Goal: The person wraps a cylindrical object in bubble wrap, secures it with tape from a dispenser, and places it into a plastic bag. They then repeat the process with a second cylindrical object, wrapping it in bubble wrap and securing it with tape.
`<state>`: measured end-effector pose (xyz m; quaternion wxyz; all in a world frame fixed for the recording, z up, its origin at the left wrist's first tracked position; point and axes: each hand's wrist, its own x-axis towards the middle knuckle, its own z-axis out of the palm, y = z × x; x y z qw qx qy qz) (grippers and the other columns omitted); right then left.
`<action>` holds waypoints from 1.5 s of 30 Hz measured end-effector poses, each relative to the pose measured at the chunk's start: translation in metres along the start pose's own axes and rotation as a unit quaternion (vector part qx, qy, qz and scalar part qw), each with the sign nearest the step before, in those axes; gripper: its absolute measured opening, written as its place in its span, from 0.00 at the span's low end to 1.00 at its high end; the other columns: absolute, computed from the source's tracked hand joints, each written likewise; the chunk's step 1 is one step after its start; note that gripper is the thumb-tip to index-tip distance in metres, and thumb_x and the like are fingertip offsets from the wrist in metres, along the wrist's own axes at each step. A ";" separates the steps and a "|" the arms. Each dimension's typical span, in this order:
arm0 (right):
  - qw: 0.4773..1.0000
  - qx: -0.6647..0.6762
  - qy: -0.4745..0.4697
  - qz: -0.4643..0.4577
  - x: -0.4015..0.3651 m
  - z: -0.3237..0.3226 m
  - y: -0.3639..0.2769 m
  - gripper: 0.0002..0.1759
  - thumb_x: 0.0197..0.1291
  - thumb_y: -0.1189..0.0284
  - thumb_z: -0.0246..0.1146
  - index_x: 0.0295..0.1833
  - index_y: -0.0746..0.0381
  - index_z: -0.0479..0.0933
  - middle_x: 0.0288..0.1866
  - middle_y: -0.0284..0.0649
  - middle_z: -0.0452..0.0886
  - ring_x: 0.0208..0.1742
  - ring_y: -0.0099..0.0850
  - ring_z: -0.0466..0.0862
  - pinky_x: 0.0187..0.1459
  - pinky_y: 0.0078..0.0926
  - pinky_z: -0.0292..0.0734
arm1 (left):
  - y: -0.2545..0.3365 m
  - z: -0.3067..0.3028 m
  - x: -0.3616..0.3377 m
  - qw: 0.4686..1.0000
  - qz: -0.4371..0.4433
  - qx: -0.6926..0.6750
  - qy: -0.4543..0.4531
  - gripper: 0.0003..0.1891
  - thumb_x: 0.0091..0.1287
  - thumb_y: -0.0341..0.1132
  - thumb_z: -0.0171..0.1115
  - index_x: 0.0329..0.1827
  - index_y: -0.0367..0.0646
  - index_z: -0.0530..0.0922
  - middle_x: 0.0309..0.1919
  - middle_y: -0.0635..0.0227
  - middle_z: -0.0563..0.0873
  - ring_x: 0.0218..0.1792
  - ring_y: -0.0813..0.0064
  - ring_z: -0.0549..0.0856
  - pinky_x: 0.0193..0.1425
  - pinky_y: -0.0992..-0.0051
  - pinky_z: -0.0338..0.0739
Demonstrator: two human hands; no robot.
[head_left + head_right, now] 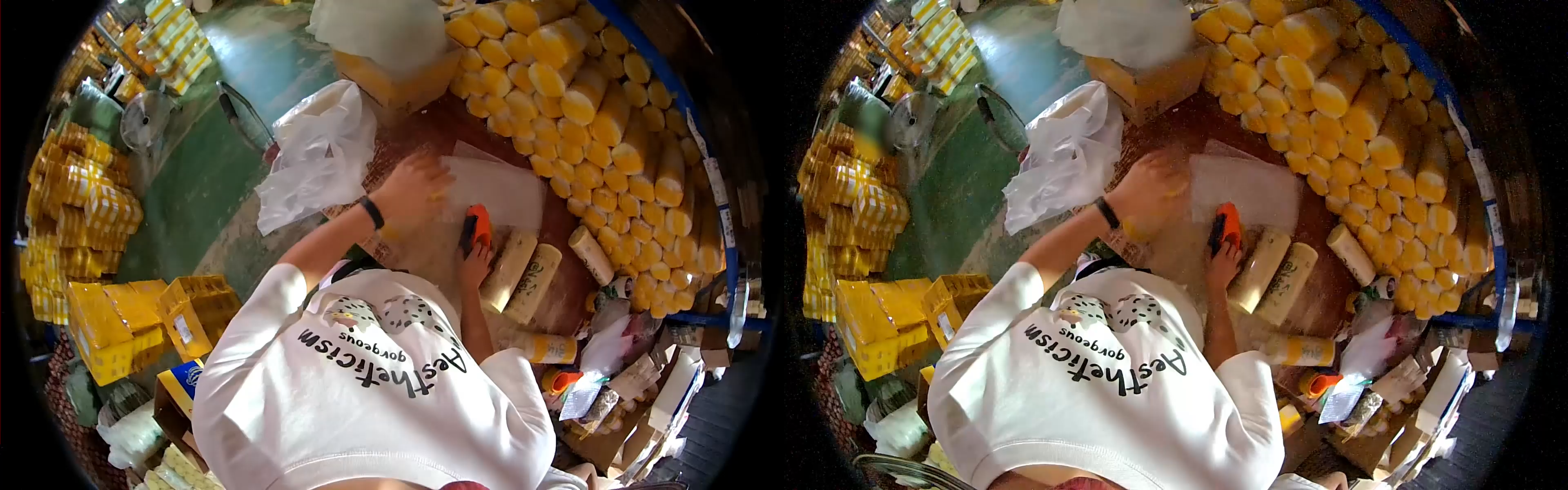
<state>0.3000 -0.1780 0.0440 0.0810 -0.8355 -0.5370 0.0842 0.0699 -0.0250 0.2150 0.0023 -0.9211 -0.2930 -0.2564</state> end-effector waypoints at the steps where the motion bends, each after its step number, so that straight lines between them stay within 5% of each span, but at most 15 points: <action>1: 1.000 0.012 0.001 0.010 0.002 0.000 -0.002 0.33 0.61 0.54 0.59 0.64 0.64 0.65 0.67 0.52 0.65 0.68 0.52 0.63 0.59 0.54 0.68 | -0.013 0.012 0.005 1.000 -0.001 -0.018 0.012 0.24 0.60 0.52 0.61 0.57 0.53 0.77 0.59 0.63 0.77 0.59 0.62 0.75 0.68 0.60 0.64; 7: 0.997 0.074 0.017 0.011 0.018 -0.001 -0.003 0.27 0.64 0.57 0.58 0.61 0.64 0.68 0.63 0.53 0.69 0.65 0.52 0.66 0.56 0.58 0.68 | -0.040 0.056 0.017 0.974 -0.016 0.225 0.025 0.27 0.67 0.53 0.53 0.65 0.48 0.72 0.66 0.60 0.70 0.66 0.62 0.67 0.70 0.57 0.60; 10: 0.996 0.084 0.007 0.031 0.021 0.008 0.004 0.28 0.61 0.59 0.59 0.62 0.64 0.66 0.61 0.53 0.71 0.62 0.53 0.68 0.55 0.54 0.70 | -0.044 0.110 -0.013 0.972 -0.053 0.161 -0.164 0.30 0.67 0.53 0.51 0.66 0.42 0.70 0.68 0.61 0.67 0.71 0.60 0.59 0.72 0.47 0.52; 16: 0.993 0.102 0.005 0.052 0.019 0.028 0.007 0.28 0.60 0.59 0.60 0.61 0.64 0.66 0.58 0.54 0.73 0.62 0.52 0.69 0.53 0.54 0.72 | -0.014 0.137 -0.078 0.967 -0.096 0.151 -0.183 0.36 0.62 0.53 0.54 0.73 0.51 0.61 0.75 0.56 0.53 0.73 0.50 0.52 0.74 0.47 0.48; 19: 0.995 0.071 -0.049 0.046 0.021 -0.001 -0.009 0.28 0.60 0.60 0.59 0.60 0.65 0.66 0.58 0.54 0.74 0.63 0.51 0.68 0.53 0.54 0.72 | 0.003 0.099 -0.080 0.927 -0.351 -0.044 -0.128 0.42 0.56 0.54 0.61 0.75 0.61 0.56 0.73 0.47 0.53 0.72 0.44 0.53 0.72 0.47 0.53; 22: 0.997 0.039 -0.057 0.025 0.023 -0.002 -0.009 0.29 0.60 0.60 0.59 0.62 0.66 0.65 0.59 0.54 0.74 0.66 0.51 0.66 0.55 0.53 0.71 | 0.003 0.092 -0.085 0.874 -0.452 -0.144 -0.101 0.48 0.50 0.53 0.68 0.76 0.67 0.52 0.70 0.42 0.55 0.69 0.39 0.58 0.69 0.45 0.57; 28: 0.998 0.036 -0.050 0.025 0.021 -0.003 -0.006 0.35 0.56 0.61 0.63 0.67 0.63 0.63 0.67 0.54 0.66 0.70 0.51 0.62 0.60 0.49 0.68 | 0.004 0.079 -0.084 0.846 -0.483 -0.208 -0.083 0.51 0.46 0.54 0.72 0.75 0.62 0.53 0.63 0.43 0.66 0.63 0.41 0.68 0.64 0.50 0.64; 30: 0.996 -0.011 -0.069 0.052 0.014 -0.017 -0.016 0.39 0.53 0.62 0.67 0.68 0.62 0.62 0.71 0.53 0.60 0.70 0.51 0.61 0.62 0.49 0.66 | -0.005 0.096 -0.110 0.868 -0.403 -0.291 0.014 0.45 0.53 0.49 0.71 0.73 0.52 0.57 0.63 0.49 0.69 0.61 0.51 0.73 0.62 0.58 0.70; 32: 0.999 -0.010 -0.033 -0.028 -0.003 -0.053 -0.038 0.50 0.43 0.63 0.75 0.71 0.59 0.58 0.75 0.50 0.53 0.72 0.52 0.58 0.65 0.49 0.63 | 0.002 0.076 -0.125 0.768 -0.407 -0.495 0.018 0.39 0.59 0.46 0.68 0.71 0.45 0.59 0.62 0.54 0.71 0.60 0.60 0.76 0.62 0.63 0.74; 34: 0.945 0.109 0.024 -0.308 -0.016 -0.099 -0.061 0.61 0.32 0.63 0.80 0.74 0.57 0.54 0.75 0.49 0.54 0.73 0.52 0.58 0.68 0.48 0.60 | 0.026 -0.009 -0.113 0.516 -0.446 -0.730 -0.044 0.34 0.64 0.43 0.64 0.70 0.42 0.61 0.63 0.59 0.72 0.60 0.66 0.76 0.62 0.65 0.74; 37: 0.911 0.230 -0.111 -0.325 -0.036 -0.118 -0.118 0.63 0.30 0.64 0.82 0.74 0.57 0.52 0.74 0.49 0.55 0.73 0.48 0.58 0.71 0.42 0.57 | 0.037 -0.069 -0.108 0.224 -0.473 -0.851 -0.051 0.28 0.69 0.39 0.60 0.69 0.43 0.63 0.62 0.63 0.74 0.59 0.70 0.77 0.62 0.67 0.75; 38: 0.879 0.320 -0.149 -0.320 -0.033 -0.103 -0.125 0.63 0.30 0.65 0.82 0.74 0.57 0.52 0.73 0.49 0.56 0.73 0.46 0.59 0.71 0.41 0.56 | 0.046 -0.082 -0.100 0.248 -0.464 -0.850 -0.044 0.32 0.67 0.35 0.63 0.72 0.46 0.60 0.61 0.64 0.74 0.60 0.69 0.76 0.62 0.68 0.74; 41: 0.807 0.463 -0.150 -0.334 -0.020 -0.105 -0.144 0.63 0.31 0.69 0.82 0.74 0.59 0.51 0.73 0.47 0.57 0.73 0.42 0.60 0.71 0.38 0.57 | 0.060 -0.083 -0.111 0.530 -0.449 -0.718 -0.040 0.40 0.62 0.37 0.68 0.75 0.49 0.56 0.64 0.63 0.70 0.63 0.67 0.73 0.65 0.69 0.70; 42: 0.789 0.491 -0.133 -0.344 -0.015 -0.109 -0.151 0.63 0.31 0.70 0.81 0.74 0.59 0.51 0.73 0.47 0.58 0.73 0.40 0.61 0.71 0.37 0.57 | 0.061 -0.089 -0.110 0.577 -0.410 -0.706 -0.023 0.48 0.56 0.38 0.74 0.77 0.51 0.52 0.67 0.60 0.66 0.67 0.64 0.68 0.67 0.67 0.66; 45: 0.804 0.489 -0.171 -0.292 0.007 -0.106 -0.152 0.58 0.35 0.68 0.81 0.72 0.62 0.54 0.71 0.48 0.61 0.71 0.44 0.63 0.68 0.41 0.62 | 0.049 -0.087 -0.105 0.828 -0.320 -0.461 -0.003 0.47 0.52 0.36 0.76 0.74 0.50 0.56 0.68 0.60 0.64 0.67 0.60 0.66 0.68 0.65 0.64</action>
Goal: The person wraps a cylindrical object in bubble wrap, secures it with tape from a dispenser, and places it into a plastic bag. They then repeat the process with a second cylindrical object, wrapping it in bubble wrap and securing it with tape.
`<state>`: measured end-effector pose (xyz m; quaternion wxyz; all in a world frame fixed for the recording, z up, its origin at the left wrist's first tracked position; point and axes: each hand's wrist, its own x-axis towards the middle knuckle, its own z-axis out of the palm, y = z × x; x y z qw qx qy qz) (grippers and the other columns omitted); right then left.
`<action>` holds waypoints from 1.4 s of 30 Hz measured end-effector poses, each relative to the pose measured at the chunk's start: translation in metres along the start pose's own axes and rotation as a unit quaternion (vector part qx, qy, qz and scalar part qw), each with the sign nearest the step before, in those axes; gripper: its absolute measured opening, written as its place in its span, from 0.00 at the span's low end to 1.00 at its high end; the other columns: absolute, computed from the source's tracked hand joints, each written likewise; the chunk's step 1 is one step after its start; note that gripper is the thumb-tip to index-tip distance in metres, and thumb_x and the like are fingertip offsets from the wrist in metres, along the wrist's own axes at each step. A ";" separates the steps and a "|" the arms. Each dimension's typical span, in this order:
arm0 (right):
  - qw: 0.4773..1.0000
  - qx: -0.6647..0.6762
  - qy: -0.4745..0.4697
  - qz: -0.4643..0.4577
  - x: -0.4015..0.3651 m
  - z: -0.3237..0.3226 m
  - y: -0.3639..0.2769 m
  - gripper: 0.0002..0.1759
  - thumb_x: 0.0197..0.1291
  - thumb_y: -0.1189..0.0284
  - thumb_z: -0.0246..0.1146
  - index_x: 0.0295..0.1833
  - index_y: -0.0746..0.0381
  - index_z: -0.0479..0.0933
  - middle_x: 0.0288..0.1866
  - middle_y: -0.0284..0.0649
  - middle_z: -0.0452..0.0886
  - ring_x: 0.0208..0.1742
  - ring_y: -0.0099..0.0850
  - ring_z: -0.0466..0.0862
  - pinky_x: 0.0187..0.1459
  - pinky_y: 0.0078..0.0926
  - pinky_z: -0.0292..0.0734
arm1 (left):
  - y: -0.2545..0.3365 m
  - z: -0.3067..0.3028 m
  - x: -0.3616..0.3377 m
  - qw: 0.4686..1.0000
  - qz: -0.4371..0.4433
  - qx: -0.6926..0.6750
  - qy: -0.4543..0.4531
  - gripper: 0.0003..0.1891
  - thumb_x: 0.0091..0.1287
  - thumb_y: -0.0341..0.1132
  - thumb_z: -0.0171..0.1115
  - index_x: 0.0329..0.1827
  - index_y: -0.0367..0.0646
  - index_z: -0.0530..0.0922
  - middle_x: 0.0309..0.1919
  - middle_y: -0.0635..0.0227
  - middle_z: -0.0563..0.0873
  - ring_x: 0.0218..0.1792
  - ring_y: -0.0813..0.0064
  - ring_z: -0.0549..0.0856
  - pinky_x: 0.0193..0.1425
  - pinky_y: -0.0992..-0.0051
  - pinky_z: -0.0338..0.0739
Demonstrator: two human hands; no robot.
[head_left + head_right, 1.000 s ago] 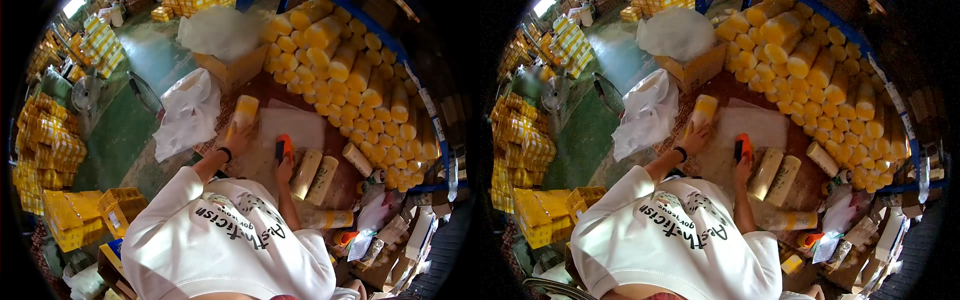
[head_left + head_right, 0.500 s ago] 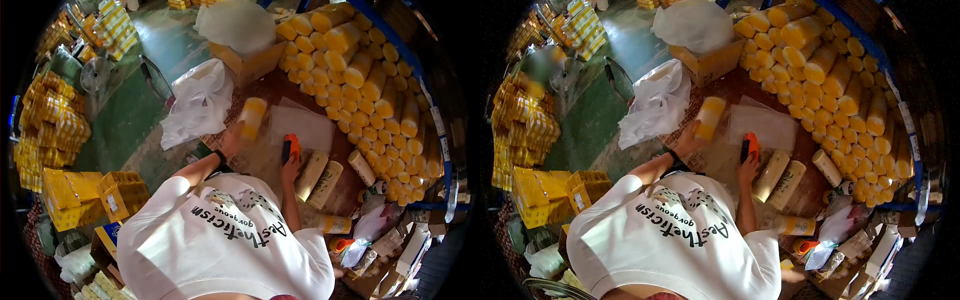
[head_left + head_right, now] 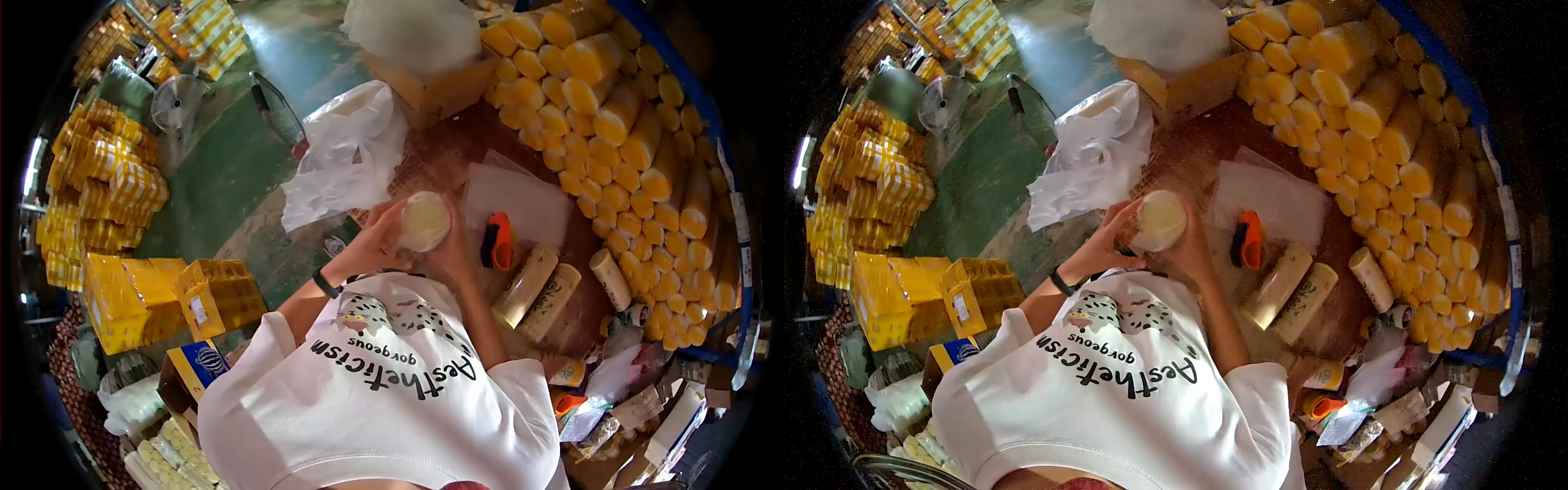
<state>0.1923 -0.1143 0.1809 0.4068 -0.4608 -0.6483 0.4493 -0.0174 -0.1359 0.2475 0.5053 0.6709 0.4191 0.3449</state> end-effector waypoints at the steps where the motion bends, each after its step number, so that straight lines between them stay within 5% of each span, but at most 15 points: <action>1: 1.000 -0.007 0.006 -0.027 0.003 -0.001 -0.005 0.55 0.37 0.69 0.80 0.71 0.60 0.56 0.71 0.47 0.62 0.71 0.44 0.64 0.68 0.41 0.63 | -0.003 0.000 0.005 0.995 0.048 0.085 0.034 0.46 0.51 0.35 0.76 0.73 0.50 0.59 0.68 0.59 0.64 0.67 0.59 0.66 0.67 0.64 0.65; 3: 0.996 -0.021 0.020 -0.081 0.008 -0.005 -0.016 0.48 0.42 0.69 0.78 0.69 0.58 0.61 0.70 0.46 0.63 0.71 0.43 0.65 0.66 0.41 0.66 | -0.021 0.012 0.022 0.966 0.139 0.179 0.125 0.39 0.49 0.33 0.76 0.67 0.48 0.68 0.65 0.58 0.67 0.64 0.60 0.69 0.63 0.66 0.69; 9: 0.983 -0.112 0.076 -0.120 0.006 -0.004 -0.019 0.26 0.56 0.68 0.69 0.60 0.60 0.71 0.65 0.43 0.67 0.65 0.40 0.71 0.65 0.31 0.65 | -0.060 0.002 0.051 0.952 0.257 0.136 0.093 0.14 0.53 0.32 0.74 0.42 0.45 0.81 0.62 0.60 0.71 0.65 0.58 0.68 0.68 0.65 0.64; 15: 0.985 -0.024 0.164 -0.038 0.017 0.002 -0.011 0.22 0.55 0.66 0.70 0.51 0.63 0.72 0.53 0.41 0.73 0.54 0.35 0.75 0.56 0.30 0.71 | -0.051 0.010 0.062 0.978 0.185 -0.022 0.092 0.13 0.58 0.28 0.70 0.44 0.42 0.77 0.53 0.63 0.73 0.58 0.65 0.72 0.63 0.70 0.66; 18: 0.959 0.165 0.223 0.060 0.014 -0.011 -0.004 0.23 0.54 0.65 0.71 0.50 0.63 0.71 0.51 0.42 0.74 0.52 0.35 0.75 0.53 0.29 0.71 | -0.042 0.021 0.059 0.969 0.116 -0.151 0.155 0.17 0.55 0.28 0.70 0.48 0.42 0.77 0.52 0.61 0.72 0.55 0.64 0.73 0.60 0.70 0.68; 20: 0.934 -0.222 0.273 0.054 0.000 -0.038 0.030 0.26 0.52 0.63 0.72 0.52 0.62 0.70 0.51 0.46 0.74 0.53 0.39 0.75 0.54 0.34 0.71 | -0.041 0.017 0.062 0.976 0.133 -0.048 0.164 0.19 0.55 0.30 0.70 0.50 0.42 0.76 0.51 0.61 0.73 0.54 0.64 0.73 0.59 0.70 0.69; 23: 0.843 -0.425 0.277 0.176 -0.033 -0.063 0.059 0.29 0.52 0.58 0.71 0.54 0.63 0.70 0.54 0.50 0.74 0.57 0.45 0.75 0.57 0.46 0.69 | -0.049 0.014 0.066 0.974 0.151 0.021 0.170 0.20 0.55 0.32 0.70 0.51 0.42 0.77 0.49 0.61 0.73 0.53 0.63 0.73 0.58 0.69 0.69; 27: 0.751 -0.531 0.254 0.299 -0.056 -0.054 0.133 0.30 0.54 0.56 0.68 0.55 0.65 0.72 0.58 0.52 0.75 0.60 0.49 0.73 0.59 0.57 0.65 | -0.058 0.014 0.067 0.966 0.187 0.082 0.157 0.17 0.54 0.31 0.70 0.47 0.42 0.80 0.48 0.61 0.72 0.52 0.62 0.73 0.58 0.69 0.69; 29: 0.756 -0.540 0.204 0.309 -0.071 -0.061 0.187 0.29 0.56 0.58 0.67 0.57 0.65 0.72 0.58 0.50 0.76 0.60 0.49 0.74 0.58 0.59 0.65 | -0.053 0.018 0.064 0.961 0.203 0.089 0.164 0.16 0.53 0.31 0.70 0.45 0.42 0.80 0.48 0.61 0.72 0.53 0.61 0.73 0.58 0.68 0.69; 32: 0.822 -0.398 0.210 0.350 -0.060 -0.066 0.115 0.28 0.59 0.60 0.64 0.61 0.63 0.71 0.56 0.45 0.78 0.58 0.44 0.76 0.60 0.60 0.64 | -0.042 0.022 0.060 0.958 0.207 0.080 0.183 0.15 0.53 0.30 0.69 0.44 0.42 0.81 0.48 0.61 0.74 0.54 0.60 0.74 0.59 0.67 0.69; 34: 0.907 -0.154 0.297 0.257 -0.063 -0.073 0.093 0.27 0.61 0.61 0.62 0.63 0.60 0.70 0.54 0.41 0.79 0.57 0.42 0.77 0.62 0.59 0.62 | -0.043 0.023 0.062 0.956 0.210 0.079 0.189 0.15 0.53 0.30 0.69 0.44 0.42 0.80 0.50 0.61 0.75 0.54 0.59 0.74 0.59 0.66 0.69; 36: 0.926 0.134 0.320 0.147 -0.063 -0.075 0.070 0.26 0.63 0.62 0.61 0.64 0.60 0.70 0.58 0.39 0.77 0.60 0.41 0.75 0.65 0.56 0.60 | -0.051 0.021 0.064 0.955 0.220 0.087 0.179 0.15 0.53 0.30 0.68 0.45 0.43 0.80 0.52 0.60 0.76 0.55 0.58 0.74 0.60 0.65 0.68; 38: 0.853 0.440 0.281 0.031 -0.065 -0.066 0.030 0.26 0.63 0.63 0.62 0.63 0.63 0.70 0.65 0.40 0.71 0.67 0.41 0.68 0.69 0.52 0.57 | -0.044 0.021 0.064 0.958 0.209 0.082 0.180 0.16 0.54 0.30 0.67 0.46 0.43 0.80 0.53 0.60 0.76 0.56 0.57 0.74 0.61 0.64 0.68; 39: 0.795 0.579 0.182 0.001 -0.062 -0.062 -0.004 0.30 0.60 0.62 0.64 0.66 0.61 0.68 0.68 0.40 0.68 0.69 0.41 0.66 0.70 0.49 0.56 | -0.043 0.022 0.063 0.960 0.203 0.079 0.176 0.16 0.54 0.30 0.67 0.47 0.43 0.79 0.54 0.59 0.76 0.56 0.57 0.73 0.61 0.63 0.68; 42: 0.685 0.725 0.030 -0.065 -0.061 -0.049 -0.031 0.32 0.58 0.61 0.63 0.67 0.59 0.66 0.71 0.41 0.64 0.70 0.42 0.65 0.71 0.52 0.55 | -0.048 0.029 0.065 0.959 0.201 0.076 0.184 0.17 0.55 0.31 0.66 0.48 0.44 0.79 0.54 0.60 0.76 0.57 0.57 0.73 0.61 0.63 0.68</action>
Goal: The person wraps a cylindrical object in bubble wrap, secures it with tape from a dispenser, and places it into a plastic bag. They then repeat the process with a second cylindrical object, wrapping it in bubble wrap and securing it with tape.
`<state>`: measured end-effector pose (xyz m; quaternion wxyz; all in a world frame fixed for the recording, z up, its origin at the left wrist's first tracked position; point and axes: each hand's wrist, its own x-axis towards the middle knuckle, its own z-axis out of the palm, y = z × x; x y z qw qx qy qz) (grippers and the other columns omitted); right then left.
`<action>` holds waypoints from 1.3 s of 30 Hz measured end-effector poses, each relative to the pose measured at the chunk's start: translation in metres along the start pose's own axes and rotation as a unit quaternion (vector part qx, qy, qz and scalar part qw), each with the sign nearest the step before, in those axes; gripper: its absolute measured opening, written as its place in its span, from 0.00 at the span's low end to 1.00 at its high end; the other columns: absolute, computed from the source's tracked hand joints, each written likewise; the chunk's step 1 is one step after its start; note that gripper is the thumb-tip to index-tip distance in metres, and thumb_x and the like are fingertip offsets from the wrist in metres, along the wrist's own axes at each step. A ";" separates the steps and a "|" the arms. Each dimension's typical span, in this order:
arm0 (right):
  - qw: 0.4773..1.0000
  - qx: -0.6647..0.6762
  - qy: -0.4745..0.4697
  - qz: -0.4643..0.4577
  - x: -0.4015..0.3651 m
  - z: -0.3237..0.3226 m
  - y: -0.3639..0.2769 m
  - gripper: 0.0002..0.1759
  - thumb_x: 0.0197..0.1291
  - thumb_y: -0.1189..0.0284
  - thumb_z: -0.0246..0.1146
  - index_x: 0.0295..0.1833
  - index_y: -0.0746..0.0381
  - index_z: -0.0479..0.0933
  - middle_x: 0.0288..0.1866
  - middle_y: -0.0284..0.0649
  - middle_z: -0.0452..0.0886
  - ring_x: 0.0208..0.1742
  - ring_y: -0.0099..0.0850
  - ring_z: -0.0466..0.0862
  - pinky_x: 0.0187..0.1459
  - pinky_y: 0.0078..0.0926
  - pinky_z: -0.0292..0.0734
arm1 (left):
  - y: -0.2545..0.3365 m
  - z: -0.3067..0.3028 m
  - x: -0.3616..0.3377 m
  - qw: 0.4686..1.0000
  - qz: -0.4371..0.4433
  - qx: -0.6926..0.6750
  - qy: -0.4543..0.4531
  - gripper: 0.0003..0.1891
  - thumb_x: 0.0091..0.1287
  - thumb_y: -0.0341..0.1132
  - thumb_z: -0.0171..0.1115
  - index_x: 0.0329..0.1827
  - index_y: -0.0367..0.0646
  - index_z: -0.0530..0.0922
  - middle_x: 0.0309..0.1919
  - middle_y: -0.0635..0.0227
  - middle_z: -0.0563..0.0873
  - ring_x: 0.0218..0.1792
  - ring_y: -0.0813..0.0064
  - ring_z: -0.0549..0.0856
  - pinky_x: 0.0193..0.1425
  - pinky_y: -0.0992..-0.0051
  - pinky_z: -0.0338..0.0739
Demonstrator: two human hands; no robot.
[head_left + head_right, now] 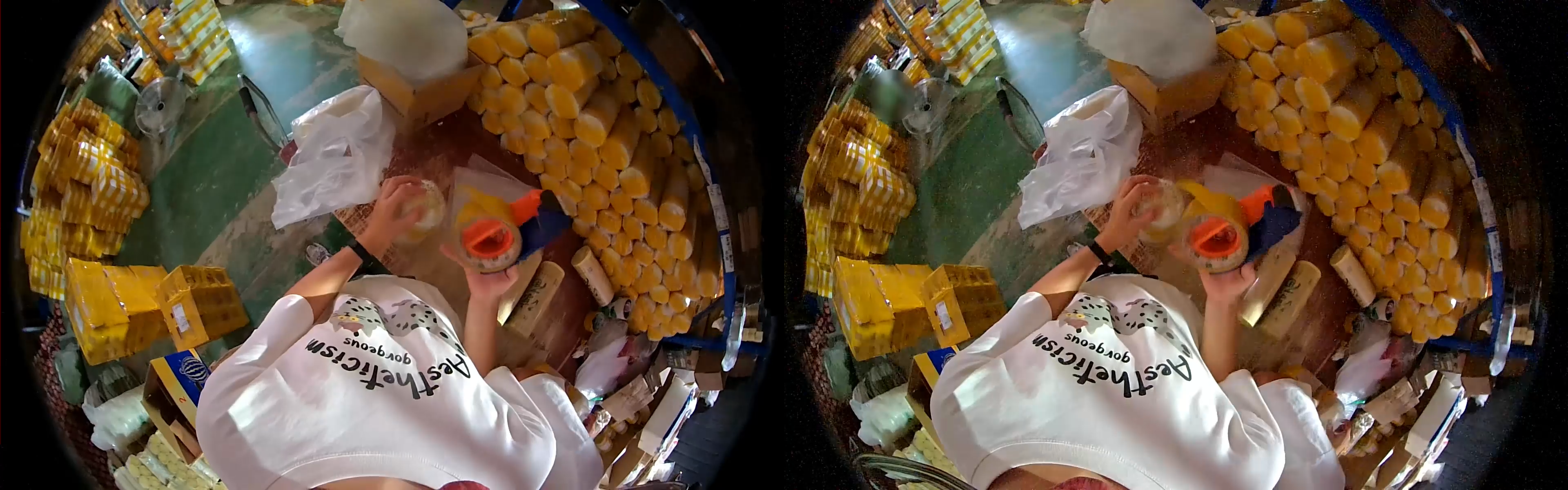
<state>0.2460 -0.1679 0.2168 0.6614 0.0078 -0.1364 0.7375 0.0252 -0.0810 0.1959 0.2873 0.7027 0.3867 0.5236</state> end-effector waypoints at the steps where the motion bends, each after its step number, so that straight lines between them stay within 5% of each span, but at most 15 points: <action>1: 0.995 0.045 -0.089 0.002 0.007 -0.001 0.005 0.33 0.58 0.62 0.62 0.69 0.57 0.64 0.73 0.41 0.62 0.72 0.44 0.63 0.71 0.55 0.53 | -0.001 0.001 -0.001 1.000 -0.007 -0.008 -0.002 0.17 0.54 0.31 0.66 0.48 0.44 0.79 0.54 0.60 0.76 0.57 0.58 0.73 0.61 0.63 0.68; 3: 0.988 0.069 -0.129 0.055 0.016 0.023 0.009 0.32 0.59 0.61 0.61 0.68 0.57 0.65 0.67 0.39 0.68 0.68 0.41 0.67 0.69 0.63 0.54 | 0.000 0.002 -0.001 1.000 -0.020 -0.023 -0.001 0.17 0.54 0.31 0.67 0.48 0.44 0.79 0.54 0.61 0.76 0.57 0.58 0.73 0.61 0.64 0.68; 5: 0.982 0.143 -0.111 0.057 0.016 0.015 0.011 0.29 0.62 0.57 0.60 0.65 0.57 0.66 0.47 0.31 0.77 0.51 0.29 0.75 0.62 0.79 0.54 | 0.003 0.001 -0.001 1.000 -0.008 -0.007 0.004 0.17 0.54 0.31 0.67 0.48 0.44 0.78 0.54 0.61 0.76 0.57 0.59 0.73 0.61 0.64 0.68; 8: 0.986 0.105 -0.102 0.085 0.018 0.027 0.022 0.26 0.64 0.53 0.59 0.60 0.58 0.68 0.32 0.26 0.74 0.37 0.21 0.75 0.57 0.77 0.62 | 0.005 -0.001 -0.001 1.000 -0.010 -0.009 0.006 0.17 0.54 0.31 0.68 0.48 0.44 0.78 0.54 0.62 0.76 0.57 0.59 0.73 0.61 0.64 0.68; 9: 0.996 0.030 -0.064 0.062 0.016 0.037 0.024 0.27 0.64 0.49 0.58 0.56 0.60 0.69 0.27 0.27 0.76 0.33 0.20 0.76 0.54 0.56 0.74 | 0.004 -0.001 -0.001 1.000 -0.013 -0.016 0.005 0.17 0.54 0.31 0.68 0.48 0.44 0.78 0.54 0.62 0.76 0.57 0.59 0.73 0.61 0.64 0.68; 15: 0.960 -0.216 -0.168 0.055 0.003 -0.017 0.011 0.30 0.57 0.54 0.63 0.55 0.67 0.70 0.32 0.40 0.82 0.31 0.31 0.80 0.39 0.34 0.76 | 0.028 -0.006 0.004 0.991 0.051 0.101 0.071 0.17 0.54 0.30 0.68 0.47 0.42 0.78 0.49 0.62 0.79 0.53 0.60 0.76 0.59 0.66 0.70; 19: 0.880 -0.469 -0.061 0.029 0.001 -0.014 0.010 0.30 0.51 0.59 0.68 0.52 0.71 0.72 0.36 0.46 0.83 0.36 0.38 0.83 0.35 0.31 0.79 | 0.034 -0.013 0.008 0.992 -0.038 -0.105 -0.065 0.17 0.56 0.28 0.66 0.50 0.40 0.78 0.45 0.62 0.82 0.49 0.62 0.80 0.57 0.68 0.72; 21: 0.912 -0.402 -0.004 0.085 -0.001 -0.004 0.009 0.28 0.50 0.63 0.70 0.52 0.71 0.74 0.38 0.46 0.84 0.40 0.37 0.84 0.39 0.33 0.80 | 0.044 -0.021 0.020 0.983 -0.016 -0.142 -0.120 0.17 0.57 0.27 0.65 0.52 0.40 0.77 0.44 0.61 0.83 0.48 0.65 0.81 0.57 0.70 0.72; 23: 0.791 -0.604 -0.076 0.065 -0.006 -0.036 -0.005 0.24 0.47 0.69 0.75 0.49 0.68 0.79 0.43 0.44 0.85 0.45 0.36 0.85 0.44 0.33 0.80 | 0.046 -0.025 0.028 0.969 -0.033 -0.187 -0.156 0.17 0.59 0.27 0.64 0.53 0.39 0.77 0.46 0.63 0.83 0.49 0.69 0.81 0.57 0.72 0.72; 27: 0.565 -0.795 -0.207 -0.074 0.015 0.019 0.000 0.22 0.41 0.69 0.77 0.45 0.61 0.82 0.41 0.41 0.85 0.46 0.41 0.84 0.48 0.35 0.78 | 0.033 -0.025 0.035 0.920 -0.138 -0.281 -0.237 0.23 0.62 0.32 0.65 0.62 0.42 0.72 0.54 0.69 0.79 0.50 0.76 0.79 0.55 0.72 0.74; 30: 0.529 -0.821 -0.210 -0.033 0.011 0.017 0.000 0.23 0.35 0.70 0.76 0.42 0.61 0.82 0.40 0.42 0.84 0.45 0.43 0.84 0.53 0.41 0.75 | 0.037 -0.030 0.043 0.882 -0.218 -0.299 -0.292 0.21 0.60 0.29 0.66 0.58 0.41 0.75 0.51 0.71 0.81 0.48 0.79 0.79 0.53 0.75 0.74; 33: 0.429 -0.870 -0.228 -0.087 0.009 0.022 0.006 0.22 0.32 0.70 0.74 0.39 0.63 0.81 0.39 0.43 0.84 0.45 0.43 0.83 0.57 0.45 0.71 | 0.042 -0.029 0.052 0.909 -0.166 -0.239 -0.300 0.14 0.59 0.26 0.67 0.48 0.38 0.80 0.41 0.71 0.84 0.44 0.84 0.78 0.49 0.80 0.73; 39: 0.412 -0.885 -0.194 -0.093 0.003 0.017 0.009 0.22 0.36 0.67 0.74 0.40 0.65 0.81 0.39 0.44 0.84 0.47 0.43 0.82 0.59 0.47 0.69 | 0.024 -0.025 0.044 0.918 -0.133 -0.237 -0.290 0.08 0.59 0.25 0.65 0.41 0.38 0.81 0.38 0.70 0.83 0.42 0.82 0.79 0.48 0.79 0.73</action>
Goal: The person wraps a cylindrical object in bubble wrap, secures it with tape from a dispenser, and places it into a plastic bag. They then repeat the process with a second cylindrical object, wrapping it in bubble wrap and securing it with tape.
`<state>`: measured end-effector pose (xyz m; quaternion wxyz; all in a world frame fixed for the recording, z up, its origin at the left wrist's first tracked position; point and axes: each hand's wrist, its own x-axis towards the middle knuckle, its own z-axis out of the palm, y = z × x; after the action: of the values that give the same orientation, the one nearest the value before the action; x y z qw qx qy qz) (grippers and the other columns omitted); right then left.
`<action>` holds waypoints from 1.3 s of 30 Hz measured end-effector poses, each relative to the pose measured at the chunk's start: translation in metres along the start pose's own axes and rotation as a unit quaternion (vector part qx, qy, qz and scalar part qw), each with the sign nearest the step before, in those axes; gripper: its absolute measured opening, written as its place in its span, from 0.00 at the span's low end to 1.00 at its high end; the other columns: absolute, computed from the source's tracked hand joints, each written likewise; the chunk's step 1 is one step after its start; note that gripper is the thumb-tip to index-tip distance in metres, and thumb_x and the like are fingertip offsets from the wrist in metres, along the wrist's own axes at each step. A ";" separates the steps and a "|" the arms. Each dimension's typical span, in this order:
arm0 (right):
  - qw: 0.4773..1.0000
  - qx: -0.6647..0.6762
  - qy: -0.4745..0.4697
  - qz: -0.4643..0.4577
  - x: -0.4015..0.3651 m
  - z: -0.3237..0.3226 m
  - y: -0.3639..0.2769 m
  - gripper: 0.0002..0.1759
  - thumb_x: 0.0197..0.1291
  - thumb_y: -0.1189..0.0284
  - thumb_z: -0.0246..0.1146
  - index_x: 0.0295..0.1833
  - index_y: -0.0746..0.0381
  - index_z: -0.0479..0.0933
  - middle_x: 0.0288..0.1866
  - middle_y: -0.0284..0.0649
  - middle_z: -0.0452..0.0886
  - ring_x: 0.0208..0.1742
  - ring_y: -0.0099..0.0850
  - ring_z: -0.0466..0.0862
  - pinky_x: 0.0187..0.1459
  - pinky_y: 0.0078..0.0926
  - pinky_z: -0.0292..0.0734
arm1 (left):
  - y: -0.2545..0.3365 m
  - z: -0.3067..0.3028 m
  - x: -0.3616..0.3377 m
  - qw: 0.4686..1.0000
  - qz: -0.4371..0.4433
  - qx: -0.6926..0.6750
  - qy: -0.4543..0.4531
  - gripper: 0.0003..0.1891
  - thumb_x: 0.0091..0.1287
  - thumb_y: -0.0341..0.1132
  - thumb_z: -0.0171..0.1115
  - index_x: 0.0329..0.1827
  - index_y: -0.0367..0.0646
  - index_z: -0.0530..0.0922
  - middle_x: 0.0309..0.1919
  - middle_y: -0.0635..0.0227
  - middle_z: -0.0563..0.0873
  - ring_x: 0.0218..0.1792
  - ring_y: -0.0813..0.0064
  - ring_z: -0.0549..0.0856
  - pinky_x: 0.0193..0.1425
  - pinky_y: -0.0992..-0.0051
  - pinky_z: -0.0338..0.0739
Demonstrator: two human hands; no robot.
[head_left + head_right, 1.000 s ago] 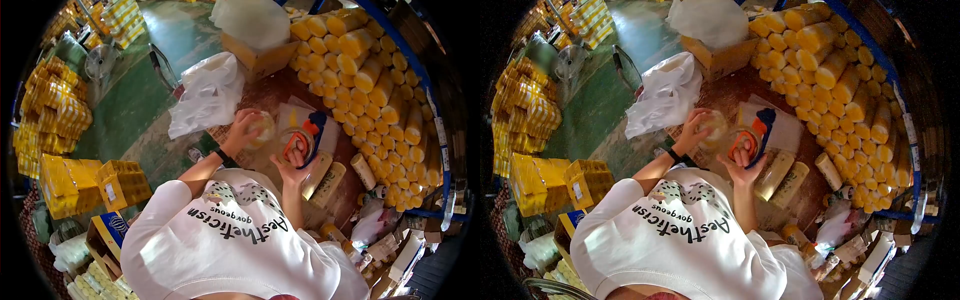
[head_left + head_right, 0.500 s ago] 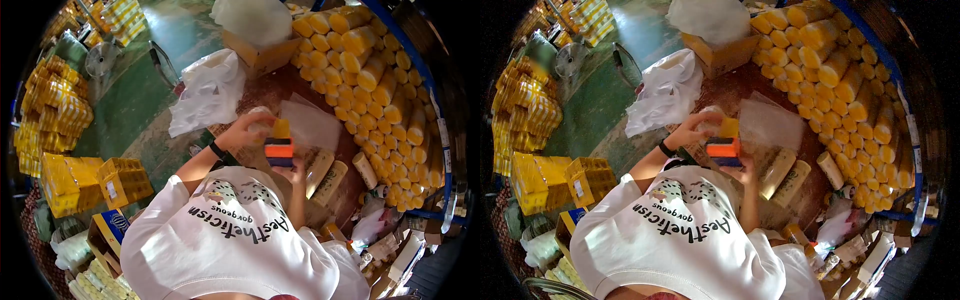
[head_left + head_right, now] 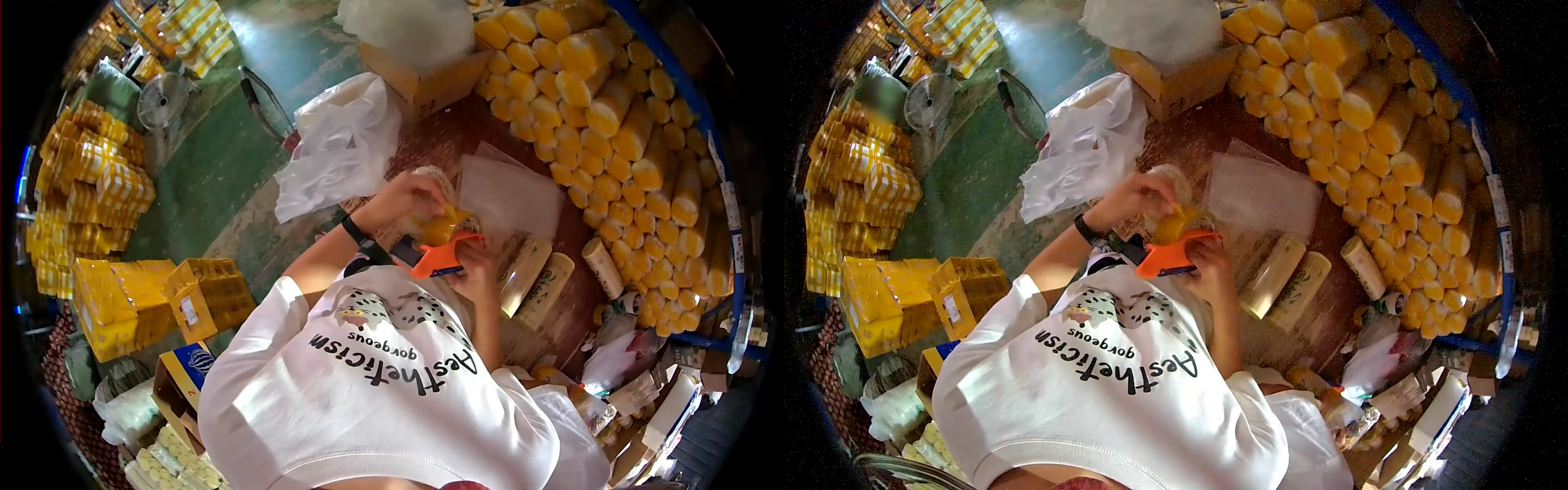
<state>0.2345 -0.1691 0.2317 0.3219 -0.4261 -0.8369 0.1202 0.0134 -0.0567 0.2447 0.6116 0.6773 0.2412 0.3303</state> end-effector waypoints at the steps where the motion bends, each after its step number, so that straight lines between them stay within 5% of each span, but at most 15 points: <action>1: 0.999 0.027 0.010 0.026 -0.004 0.002 0.003 0.22 0.38 0.66 0.75 0.41 0.65 0.81 0.40 0.45 0.84 0.48 0.44 0.82 0.59 0.47 0.69 | 0.000 0.002 0.000 0.995 0.013 -0.088 0.042 0.06 0.59 0.25 0.64 0.39 0.38 0.81 0.37 0.71 0.83 0.42 0.81 0.79 0.47 0.79 0.72; 6: 0.990 0.023 0.063 0.126 -0.035 0.000 0.006 0.23 0.47 0.59 0.74 0.43 0.64 0.81 0.43 0.47 0.84 0.49 0.46 0.82 0.61 0.48 0.69 | 0.009 0.006 0.003 0.912 -0.003 -0.359 0.199 0.02 0.60 0.23 0.62 0.32 0.40 0.79 0.35 0.72 0.79 0.39 0.78 0.78 0.46 0.78 0.70; 11: 0.983 0.027 0.109 0.148 -0.050 0.011 0.004 0.23 0.45 0.58 0.75 0.43 0.63 0.82 0.47 0.48 0.83 0.45 0.47 0.83 0.65 0.50 0.65 | 0.005 0.008 0.007 0.935 0.022 -0.324 0.140 0.02 0.61 0.25 0.63 0.30 0.41 0.79 0.34 0.69 0.80 0.43 0.69 0.80 0.55 0.70 0.71; 16: 0.984 -0.077 0.118 0.110 -0.076 0.041 0.033 0.27 0.41 0.59 0.75 0.46 0.63 0.81 0.50 0.49 0.81 0.52 0.49 0.80 0.65 0.53 0.63 | 0.031 0.013 0.005 0.980 0.177 -0.089 0.029 0.02 0.54 0.26 0.69 0.28 0.41 0.83 0.31 0.71 0.79 0.42 0.70 0.77 0.53 0.70 0.68; 19: 0.962 -0.165 0.140 0.168 -0.074 0.042 0.024 0.25 0.44 0.62 0.73 0.49 0.60 0.80 0.52 0.45 0.80 0.56 0.51 0.76 0.62 0.50 0.65 | 0.057 0.019 -0.004 0.969 0.238 0.046 -0.051 0.02 0.54 0.30 0.71 0.29 0.46 0.86 0.28 0.76 0.79 0.42 0.68 0.76 0.60 0.62 0.63; 22: 0.960 -0.082 0.194 0.184 -0.059 0.032 0.026 0.25 0.45 0.63 0.71 0.51 0.59 0.80 0.56 0.45 0.78 0.60 0.52 0.74 0.64 0.51 0.64 | 0.069 0.033 -0.020 0.955 0.259 0.132 -0.062 0.01 0.56 0.34 0.71 0.30 0.54 0.87 0.27 0.83 0.79 0.42 0.72 0.77 0.72 0.50 0.54; 28: 0.980 -0.076 0.105 0.147 -0.036 0.020 0.022 0.28 0.45 0.59 0.70 0.53 0.57 0.79 0.57 0.44 0.78 0.60 0.43 0.76 0.65 0.48 0.64 | 0.106 0.064 -0.036 0.910 0.336 0.232 -0.075 0.07 0.53 0.29 0.69 0.33 0.56 0.85 0.26 0.84 0.76 0.38 0.75 0.79 0.66 0.43 0.60; 29: 0.973 0.055 0.125 0.184 -0.030 0.021 0.020 0.27 0.46 0.58 0.70 0.53 0.58 0.79 0.57 0.45 0.78 0.60 0.43 0.76 0.65 0.46 0.64 | 0.112 0.066 -0.037 0.903 0.343 0.246 -0.076 0.08 0.51 0.29 0.69 0.33 0.55 0.84 0.26 0.84 0.75 0.38 0.75 0.79 0.64 0.43 0.63; 31: 0.904 0.327 0.159 0.227 -0.018 0.023 0.015 0.27 0.49 0.58 0.68 0.54 0.59 0.79 0.57 0.45 0.79 0.59 0.42 0.77 0.64 0.42 0.66 | 0.123 0.063 -0.040 0.892 0.359 0.265 -0.063 0.07 0.53 0.28 0.68 0.33 0.52 0.84 0.26 0.82 0.76 0.36 0.75 0.80 0.65 0.40 0.62; 33: 0.744 0.595 0.204 0.225 -0.007 0.023 0.007 0.26 0.51 0.58 0.67 0.53 0.60 0.79 0.55 0.45 0.80 0.58 0.41 0.78 0.62 0.39 0.68 | 0.133 0.054 -0.047 0.888 0.370 0.271 -0.036 0.07 0.53 0.27 0.68 0.33 0.52 0.84 0.27 0.80 0.76 0.36 0.75 0.80 0.65 0.40 0.62; 35: 0.629 0.723 0.203 0.203 0.007 0.015 -0.006 0.24 0.51 0.59 0.66 0.53 0.60 0.79 0.54 0.44 0.81 0.57 0.41 0.79 0.61 0.37 0.69 | 0.142 0.041 -0.055 0.888 0.384 0.251 -0.024 0.04 0.56 0.27 0.67 0.32 0.47 0.85 0.26 0.77 0.79 0.35 0.75 0.82 0.62 0.41 0.67; 36: 0.625 0.731 0.187 0.199 0.015 0.007 -0.016 0.24 0.51 0.60 0.67 0.53 0.61 0.79 0.52 0.44 0.81 0.56 0.42 0.79 0.60 0.36 0.70 | 0.141 0.037 -0.057 0.890 0.399 0.222 -0.014 0.03 0.56 0.27 0.66 0.31 0.46 0.85 0.26 0.76 0.79 0.34 0.75 0.83 0.61 0.42 0.68; 38: 0.727 0.647 0.151 0.173 0.017 0.005 -0.017 0.23 0.50 0.62 0.67 0.52 0.61 0.80 0.50 0.43 0.82 0.55 0.43 0.80 0.59 0.37 0.71 | 0.149 0.030 -0.061 0.894 0.419 0.157 -0.006 0.03 0.57 0.26 0.66 0.30 0.44 0.86 0.23 0.74 0.79 0.32 0.75 0.84 0.58 0.44 0.71; 39: 0.818 0.541 0.127 0.148 0.017 0.007 -0.011 0.23 0.49 0.63 0.68 0.51 0.60 0.80 0.50 0.43 0.83 0.55 0.43 0.80 0.58 0.38 0.71 | 0.150 0.028 -0.063 0.891 0.425 0.160 0.007 0.03 0.57 0.26 0.66 0.30 0.44 0.86 0.23 0.74 0.80 0.32 0.75 0.84 0.57 0.45 0.72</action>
<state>0.2159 -0.1615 0.2387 0.5822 -0.3139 -0.5154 0.5448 -0.0198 -0.1416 0.3825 0.2937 0.8015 -0.0157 0.5206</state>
